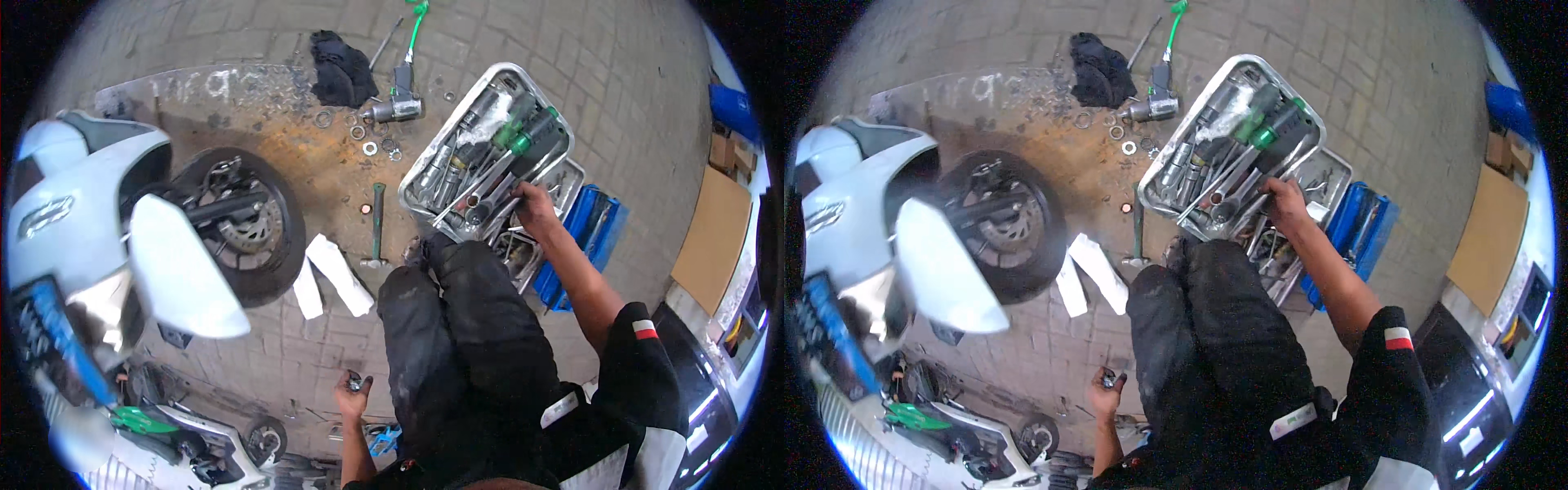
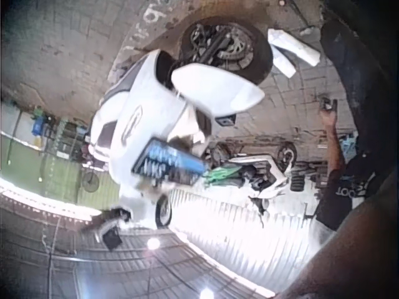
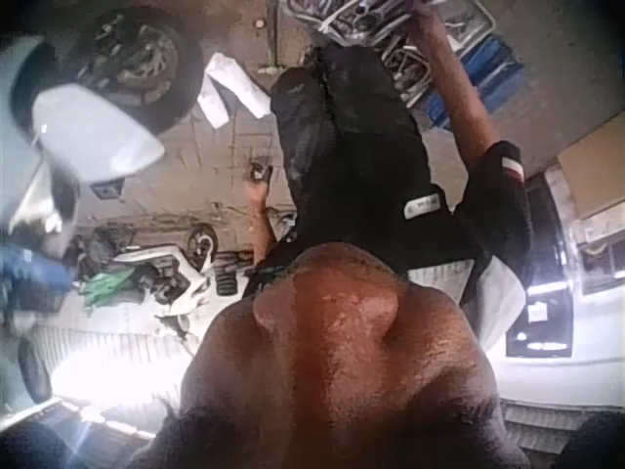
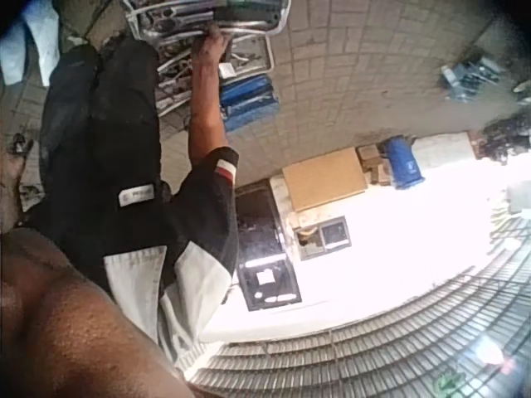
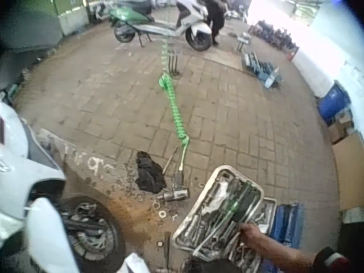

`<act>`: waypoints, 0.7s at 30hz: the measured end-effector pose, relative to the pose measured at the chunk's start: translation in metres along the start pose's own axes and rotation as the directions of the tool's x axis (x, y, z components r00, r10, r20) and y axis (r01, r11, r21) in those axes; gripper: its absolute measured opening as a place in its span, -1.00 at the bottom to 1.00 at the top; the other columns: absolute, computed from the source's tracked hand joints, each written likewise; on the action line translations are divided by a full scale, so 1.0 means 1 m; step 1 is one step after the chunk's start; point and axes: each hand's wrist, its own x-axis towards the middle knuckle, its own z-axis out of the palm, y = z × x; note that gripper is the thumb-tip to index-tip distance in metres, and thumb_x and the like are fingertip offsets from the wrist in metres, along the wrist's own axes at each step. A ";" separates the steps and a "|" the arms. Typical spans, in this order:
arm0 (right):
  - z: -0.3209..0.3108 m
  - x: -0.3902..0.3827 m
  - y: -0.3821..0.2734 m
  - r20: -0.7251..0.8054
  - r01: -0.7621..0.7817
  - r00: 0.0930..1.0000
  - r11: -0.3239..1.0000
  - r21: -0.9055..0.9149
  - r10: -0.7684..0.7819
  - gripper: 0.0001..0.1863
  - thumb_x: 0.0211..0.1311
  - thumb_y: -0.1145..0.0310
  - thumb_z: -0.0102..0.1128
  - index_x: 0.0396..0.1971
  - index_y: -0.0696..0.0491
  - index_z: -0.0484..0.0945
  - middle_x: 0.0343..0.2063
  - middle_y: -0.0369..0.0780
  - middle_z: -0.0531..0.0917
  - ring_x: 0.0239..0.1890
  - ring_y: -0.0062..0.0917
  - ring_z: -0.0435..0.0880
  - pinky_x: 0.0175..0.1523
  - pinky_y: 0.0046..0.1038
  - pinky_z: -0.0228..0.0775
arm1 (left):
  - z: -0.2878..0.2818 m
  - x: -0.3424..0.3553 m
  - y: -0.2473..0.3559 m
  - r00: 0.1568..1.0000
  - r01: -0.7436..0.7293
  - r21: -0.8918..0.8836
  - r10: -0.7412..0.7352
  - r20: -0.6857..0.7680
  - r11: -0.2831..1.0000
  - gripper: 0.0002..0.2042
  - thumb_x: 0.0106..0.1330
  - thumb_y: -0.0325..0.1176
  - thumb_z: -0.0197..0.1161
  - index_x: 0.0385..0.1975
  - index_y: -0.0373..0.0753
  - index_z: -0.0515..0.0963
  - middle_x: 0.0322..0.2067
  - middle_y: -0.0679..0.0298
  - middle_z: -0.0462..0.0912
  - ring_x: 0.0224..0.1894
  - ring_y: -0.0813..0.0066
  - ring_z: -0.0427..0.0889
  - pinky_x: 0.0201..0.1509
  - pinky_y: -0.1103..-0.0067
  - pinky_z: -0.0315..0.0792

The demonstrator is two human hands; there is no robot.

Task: The person repairs a scooter by removing a metal cover using a pneumatic impact wrench, then handles brake components and organizes tools in a blue toolbox.

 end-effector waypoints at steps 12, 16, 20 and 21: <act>0.029 -0.311 -0.112 0.189 -0.042 0.980 0.992 -0.117 0.064 -0.73 -0.07 0.55 0.16 -0.27 0.11 0.53 -0.45 -0.26 0.59 -0.43 -0.46 0.57 -0.34 -0.43 0.40 | -0.051 -0.225 0.141 0.990 -0.129 -0.633 0.057 -0.132 0.763 -0.62 0.32 -0.19 0.29 -0.02 -0.33 0.45 -0.32 0.28 0.61 -0.38 0.61 0.44 -0.31 0.63 0.35; 0.090 -0.425 -0.161 0.200 -0.090 0.972 0.980 -0.175 0.125 -0.69 -0.13 0.56 0.21 -0.27 0.14 0.50 -0.43 -0.24 0.57 -0.37 -0.46 0.56 -0.31 -0.41 0.40 | -0.052 -0.228 0.235 0.864 -0.272 -0.820 0.503 0.023 0.505 -0.27 0.21 -0.20 0.37 0.32 -0.31 0.16 -0.06 0.17 0.62 -0.27 0.50 0.56 -0.22 0.67 0.44; 0.103 -0.442 -0.141 0.537 0.018 0.842 0.994 -0.108 0.043 -0.60 -0.14 0.61 0.19 -0.16 0.18 0.57 -0.31 -0.24 0.66 -0.23 -0.47 0.61 -0.11 -0.44 0.43 | -0.037 -0.230 0.233 0.930 -0.170 -0.874 0.367 0.011 0.456 -0.29 0.03 -0.31 0.36 0.25 -0.34 0.30 0.12 0.11 0.53 -0.13 0.32 0.63 0.02 0.43 0.47; 0.106 -0.449 -0.142 0.583 -0.004 0.808 0.990 -0.141 0.087 -0.59 -0.13 0.61 0.17 -0.14 0.19 0.58 -0.29 -0.24 0.67 -0.21 -0.48 0.62 -0.09 -0.46 0.42 | -0.038 -0.236 0.234 0.950 -0.142 -0.900 0.312 -0.007 0.411 -0.33 0.00 -0.38 0.34 0.22 -0.34 0.36 0.08 0.13 0.57 -0.07 0.28 0.64 0.07 0.41 0.47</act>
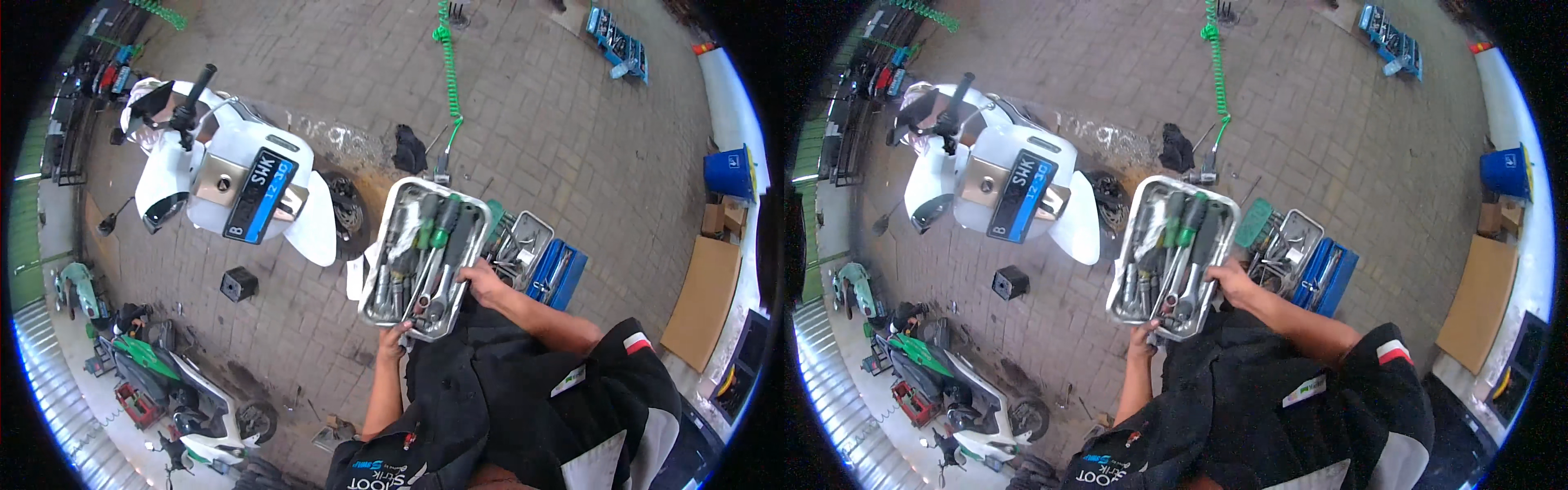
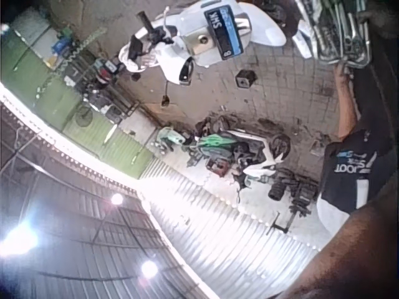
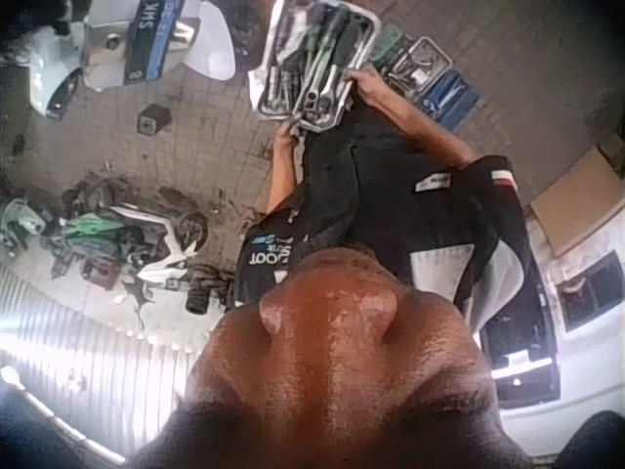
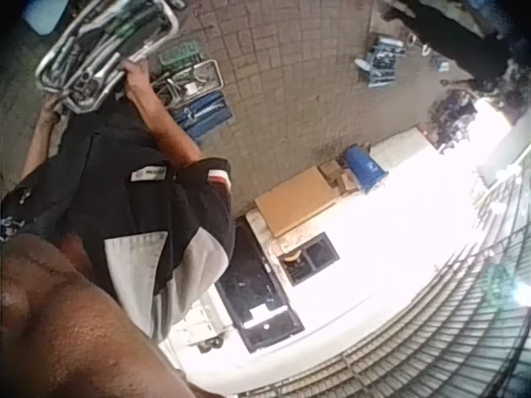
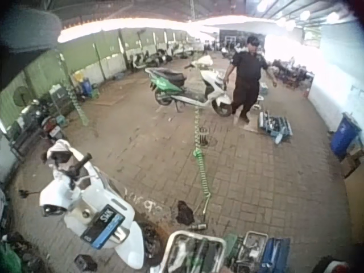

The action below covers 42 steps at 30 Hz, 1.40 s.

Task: The person repairs a scooter by removing a metal cover using a pneumatic impact wrench, then handles brake components and organizes tools in a blue toolbox.

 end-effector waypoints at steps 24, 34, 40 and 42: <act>0.046 0.043 -0.070 0.757 0.365 0.505 0.691 -0.624 0.416 -0.18 0.17 -0.13 0.34 0.21 0.21 0.37 -0.08 -0.19 0.61 -0.10 -0.49 0.56 0.04 -0.41 0.42 | -0.014 -0.079 0.003 0.935 -0.278 -0.470 0.124 -0.331 0.838 -0.36 -0.01 -0.28 0.05 0.17 -0.43 0.34 -0.12 -0.01 0.64 -0.17 0.12 0.69 -0.01 0.29 0.59; -0.192 0.288 -0.153 0.191 0.372 0.863 -0.333 -0.866 0.467 -0.35 0.08 -0.09 0.26 0.08 0.06 0.52 -0.09 0.01 0.66 0.01 -0.07 0.61 0.09 -0.12 0.45 | 0.101 0.023 -0.053 0.723 -0.475 -0.591 -0.094 -0.685 0.652 -0.30 -0.08 -0.34 0.08 0.23 -0.31 0.31 -0.03 0.04 0.59 -0.10 0.09 0.64 -0.08 0.18 0.60; -0.274 0.488 -0.129 -0.069 0.510 0.741 -0.628 -0.588 0.667 -0.53 -0.06 0.27 0.26 -0.04 0.03 0.60 -0.13 0.01 0.67 -0.03 -0.11 0.65 0.05 -0.10 0.49 | 0.164 0.138 -0.091 0.719 -0.559 -0.686 -0.140 -0.681 0.466 -0.28 -0.11 -0.35 0.12 0.22 -0.35 0.33 -0.05 0.03 0.60 -0.17 0.19 0.66 -0.16 0.24 0.63; -0.295 0.564 -0.135 -0.004 0.690 0.684 -0.650 -0.318 0.729 -0.65 -0.04 0.41 0.24 -0.16 0.04 0.64 -0.16 -0.03 0.67 0.01 -0.13 0.63 0.04 -0.17 0.52 | 0.178 0.165 -0.115 0.654 -0.559 -0.682 -0.254 -0.712 0.471 -0.32 -0.10 -0.35 0.12 0.18 -0.35 0.34 -0.06 0.03 0.60 -0.18 0.19 0.66 -0.16 0.25 0.62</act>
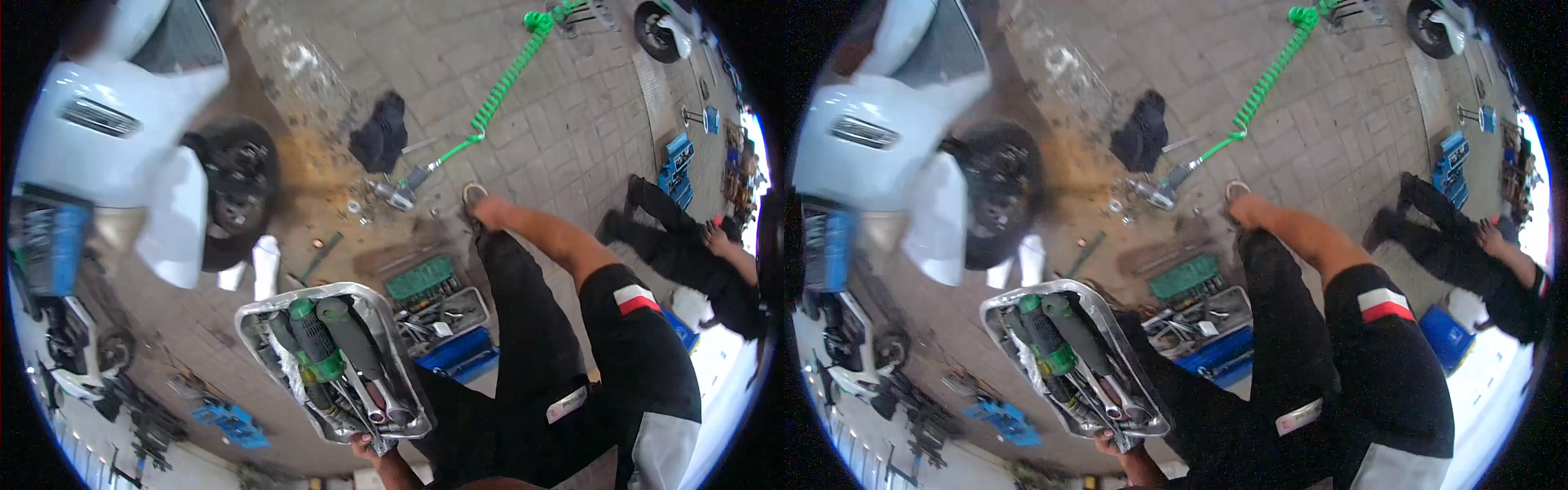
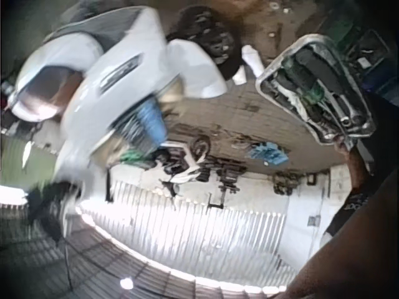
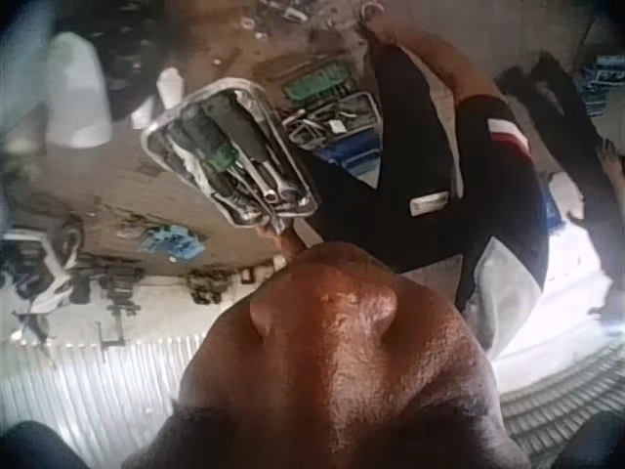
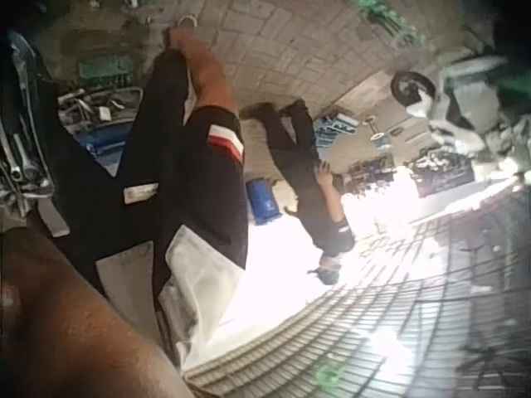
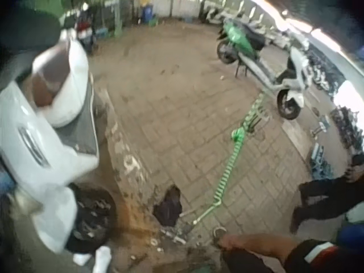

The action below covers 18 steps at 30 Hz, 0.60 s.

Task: The person repairs a scooter by removing a metal cover using a pneumatic impact wrench, then handles brake components and organizes tools in a blue toolbox.

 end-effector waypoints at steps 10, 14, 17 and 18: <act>-0.010 0.237 -0.002 -0.431 -0.002 0.901 0.996 -0.087 -0.036 -0.40 0.00 0.47 0.28 0.14 -0.02 0.38 0.10 -0.13 0.49 0.26 -0.19 0.39 0.31 -0.20 0.30 | -0.112 0.013 -0.021 0.857 0.083 0.289 0.080 -0.510 0.954 -0.54 -0.03 -0.36 0.15 -0.04 -0.31 0.41 -0.10 0.00 0.61 -0.22 0.19 0.66 -0.18 0.29 0.61; -0.021 0.254 -0.011 -0.259 -0.067 0.964 0.997 -0.043 0.053 -0.53 0.11 0.40 0.23 0.07 -0.02 0.39 -0.02 -0.13 0.58 0.14 -0.20 0.53 0.15 -0.20 0.46 | -0.147 0.007 -0.018 0.833 0.098 0.310 0.093 -0.546 0.946 -0.62 0.00 -0.37 0.17 -0.13 -0.30 0.43 -0.12 0.00 0.61 -0.23 0.19 0.66 -0.18 0.31 0.61; -0.031 0.247 -0.070 -0.182 -0.091 0.980 0.995 -0.031 0.084 -0.32 -0.20 0.36 0.48 0.05 -0.03 0.42 -0.15 -0.11 0.67 -0.05 -0.18 0.66 -0.02 -0.17 0.54 | -0.170 -0.010 -0.010 0.828 0.059 0.289 0.115 -0.548 0.956 -0.69 0.02 -0.37 0.18 -0.20 -0.29 0.45 -0.14 -0.01 0.62 -0.24 0.19 0.66 -0.19 0.32 0.60; -0.031 0.244 -0.089 -0.181 -0.187 0.967 0.982 -0.032 0.179 -0.38 -0.19 0.34 0.48 0.00 -0.02 0.49 -0.16 -0.13 0.69 -0.08 -0.19 0.69 -0.05 -0.18 0.57 | -0.177 -0.018 -0.011 0.832 0.045 0.278 0.118 -0.542 0.960 -0.71 0.02 -0.37 0.18 -0.22 -0.28 0.46 -0.14 -0.01 0.62 -0.25 0.19 0.66 -0.19 0.33 0.60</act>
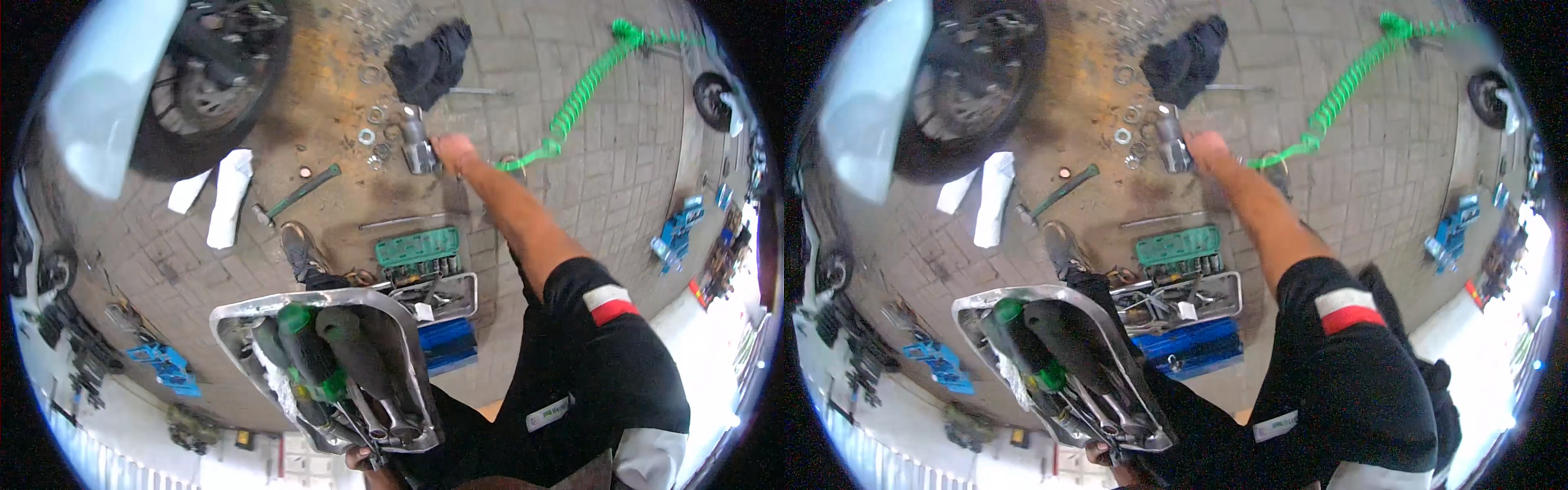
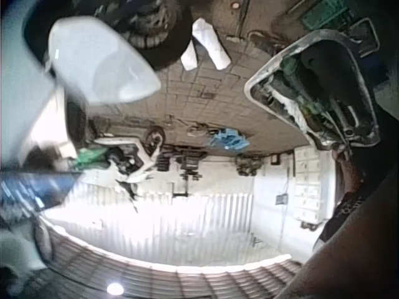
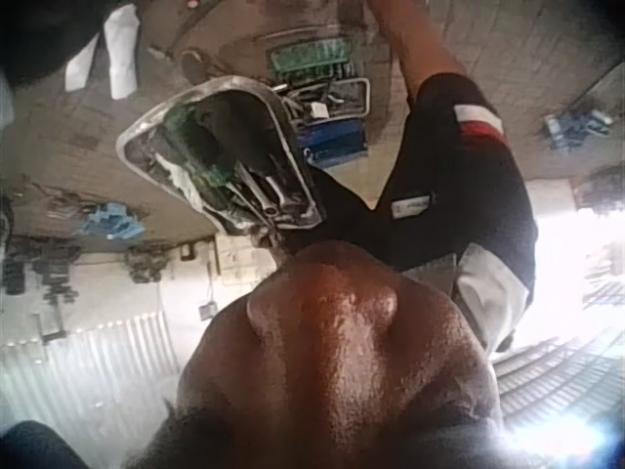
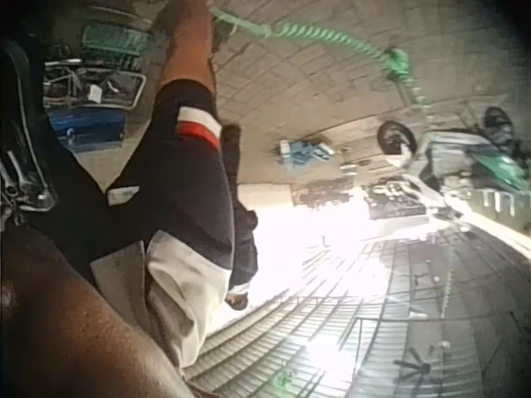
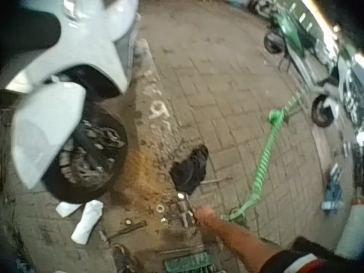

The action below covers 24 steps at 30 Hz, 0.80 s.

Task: The person repairs a scooter by removing a metal cover using a pneumatic impact wrench, then handles brake components and organizes tools in a blue toolbox.

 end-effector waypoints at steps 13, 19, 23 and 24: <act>-0.127 -0.277 -0.027 0.543 -0.041 0.838 0.999 -0.020 0.045 -0.71 0.08 0.20 0.20 -0.26 0.05 0.69 -0.47 -0.13 0.66 -0.45 -0.34 0.62 -0.32 -0.19 0.44 | -0.139 -0.032 0.038 0.906 0.331 -0.557 -0.091 0.414 0.762 -0.55 0.11 -0.21 0.14 0.00 -0.28 0.50 -0.16 0.12 0.63 -0.20 0.21 0.64 0.00 0.27 0.54; -0.222 -0.478 -0.091 0.466 -0.558 0.826 0.335 0.760 0.318 -0.71 0.04 0.26 0.26 -0.29 0.16 0.61 -0.55 -0.12 0.62 -0.51 -0.32 0.61 -0.37 -0.20 0.45 | -0.248 0.103 0.169 0.711 0.435 -0.224 -0.181 0.679 0.872 -0.63 0.11 -0.22 0.14 -0.09 -0.22 0.54 -0.12 0.14 0.64 -0.15 0.20 0.64 -0.01 0.29 0.53; -0.365 -0.613 -0.258 -0.612 -0.461 0.630 0.864 0.201 0.478 -0.49 -0.21 0.37 0.37 -0.12 0.12 0.54 -0.32 -0.05 0.66 -0.25 -0.12 0.65 -0.13 -0.13 0.50 | -0.272 0.064 0.306 0.870 -0.191 -0.561 0.403 0.282 0.805 -0.64 0.07 -0.28 0.12 -0.14 -0.28 0.53 -0.14 0.13 0.62 -0.15 0.26 0.62 -0.08 0.33 0.53; -0.397 -0.625 -0.268 -0.640 -0.457 0.566 0.844 0.280 0.519 -0.48 -0.20 0.41 0.34 -0.09 0.10 0.52 -0.32 -0.07 0.65 -0.22 -0.10 0.63 -0.05 -0.12 0.47 | -0.276 0.077 0.345 0.842 -0.194 -0.570 0.433 0.321 0.799 -0.61 0.06 -0.27 0.12 -0.11 -0.27 0.53 -0.11 0.13 0.61 -0.12 0.25 0.61 -0.07 0.32 0.53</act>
